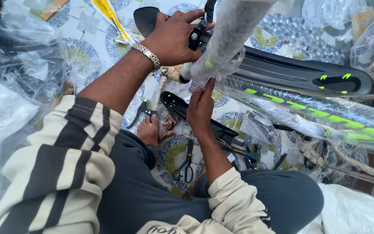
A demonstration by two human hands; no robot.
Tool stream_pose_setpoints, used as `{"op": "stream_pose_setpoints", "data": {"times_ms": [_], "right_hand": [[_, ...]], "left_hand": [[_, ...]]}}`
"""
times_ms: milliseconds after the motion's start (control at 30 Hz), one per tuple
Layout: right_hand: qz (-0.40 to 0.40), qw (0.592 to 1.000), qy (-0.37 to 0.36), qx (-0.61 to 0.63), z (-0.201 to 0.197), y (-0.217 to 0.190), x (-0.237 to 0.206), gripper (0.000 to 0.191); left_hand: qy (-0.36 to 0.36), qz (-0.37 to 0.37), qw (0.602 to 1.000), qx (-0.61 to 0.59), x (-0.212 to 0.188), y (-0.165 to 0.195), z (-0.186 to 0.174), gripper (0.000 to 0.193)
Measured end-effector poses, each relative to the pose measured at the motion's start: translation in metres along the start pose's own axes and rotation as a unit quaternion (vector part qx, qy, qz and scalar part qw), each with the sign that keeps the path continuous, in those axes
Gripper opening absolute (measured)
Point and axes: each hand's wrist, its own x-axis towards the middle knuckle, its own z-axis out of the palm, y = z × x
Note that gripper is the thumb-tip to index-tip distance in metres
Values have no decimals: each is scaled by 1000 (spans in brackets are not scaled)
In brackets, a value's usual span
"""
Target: The person sits on the floor and uses a wrench and pliers to attach a black plastic fender to a bicycle frame. They handle tools and bike components on a tiled floor covered with plastic wrap.
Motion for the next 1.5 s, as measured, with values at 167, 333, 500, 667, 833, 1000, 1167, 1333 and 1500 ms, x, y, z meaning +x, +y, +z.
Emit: {"op": "stream_pose_setpoints", "data": {"times_ms": [167, 333, 500, 667, 833, 1000, 1167, 1333, 1500], "right_hand": [[-17, 999, -23, -23, 6, 5, 5, 51], [89, 990, -109, 18, -27, -34, 20, 63], [351, 807, -88, 467, -70, -84, 35, 57], [193, 937, -21, 291, -26, -71, 13, 66], [88, 991, -56, 86, -5, 1, 0, 62], [-52, 996, -33, -63, 1, 7, 10, 51], [240, 905, -140, 324, -50, -63, 22, 66], [320, 859, -48, 396, -59, -95, 26, 67], [125, 972, -81, 183, -30, -53, 15, 64]], "left_hand": [[-4, -7, 1000, -16, -1, 1, 0, 73], [-11, -4, 1000, 28, 1, -2, -1, 61], [-43, -11, 999, -6, 1, -5, -3, 65], [12, 20, 1000, 10, -1, -2, -3, 62], [-10, -6, 1000, 0, -1, 3, -3, 72], [-5, -5, 1000, 1, 1, 3, -2, 73], [7, 18, 1000, -6, -1, -1, -4, 67], [-34, 1, 999, -3, -2, -1, -8, 62], [-8, 9, 1000, -14, -2, 2, -9, 70]]}}
